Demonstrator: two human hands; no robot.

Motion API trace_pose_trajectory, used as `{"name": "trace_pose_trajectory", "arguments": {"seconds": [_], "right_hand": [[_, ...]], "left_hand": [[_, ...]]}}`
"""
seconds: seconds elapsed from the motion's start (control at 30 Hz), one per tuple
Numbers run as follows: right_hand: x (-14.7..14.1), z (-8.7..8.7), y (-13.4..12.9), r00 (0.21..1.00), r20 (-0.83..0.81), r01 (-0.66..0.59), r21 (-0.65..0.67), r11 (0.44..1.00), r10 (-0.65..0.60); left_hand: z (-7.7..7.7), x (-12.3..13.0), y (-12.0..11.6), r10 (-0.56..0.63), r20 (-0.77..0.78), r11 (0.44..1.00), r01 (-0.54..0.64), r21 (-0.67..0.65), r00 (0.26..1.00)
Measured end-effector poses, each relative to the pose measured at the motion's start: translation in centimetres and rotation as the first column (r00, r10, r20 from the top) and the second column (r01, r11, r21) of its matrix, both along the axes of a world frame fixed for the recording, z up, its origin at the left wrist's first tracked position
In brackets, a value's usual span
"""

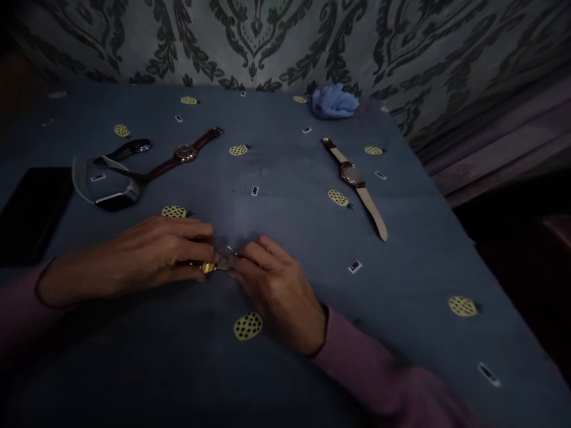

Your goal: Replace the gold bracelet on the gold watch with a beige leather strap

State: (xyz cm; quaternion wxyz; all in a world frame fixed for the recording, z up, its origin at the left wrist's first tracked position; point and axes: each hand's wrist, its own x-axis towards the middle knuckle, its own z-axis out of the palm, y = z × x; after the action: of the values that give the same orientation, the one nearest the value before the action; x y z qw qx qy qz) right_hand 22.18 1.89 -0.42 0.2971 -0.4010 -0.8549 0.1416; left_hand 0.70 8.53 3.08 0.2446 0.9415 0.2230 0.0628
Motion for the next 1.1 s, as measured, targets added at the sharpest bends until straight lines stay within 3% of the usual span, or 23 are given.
{"name": "trace_pose_trajectory", "arguments": {"seconds": [0.1,0.37,0.67,1.1], "right_hand": [[0.0,0.0,0.0,1.0,-0.007,0.005,-0.001,1.0,-0.005],[0.5,0.7,-1.0,0.999,-0.05,0.008,0.054,0.999,-0.005],[-0.4,-0.3,-0.3,1.0,-0.017,0.006,0.011,1.0,-0.006],[-0.5,-0.3,0.0,0.987,-0.145,-0.069,-0.03,0.997,0.064]], "left_hand": [[0.2,0.0,0.1,-0.016,-0.077,1.0,0.014,-0.027,0.997],[0.7,0.0,0.0,-0.015,-0.094,1.0,0.012,-0.029,0.995],[0.2,0.0,0.1,-0.04,-0.017,0.997,0.039,-0.068,0.999],[0.5,-0.1,0.1,-0.027,0.006,0.997,0.028,-0.075,1.0]]}}
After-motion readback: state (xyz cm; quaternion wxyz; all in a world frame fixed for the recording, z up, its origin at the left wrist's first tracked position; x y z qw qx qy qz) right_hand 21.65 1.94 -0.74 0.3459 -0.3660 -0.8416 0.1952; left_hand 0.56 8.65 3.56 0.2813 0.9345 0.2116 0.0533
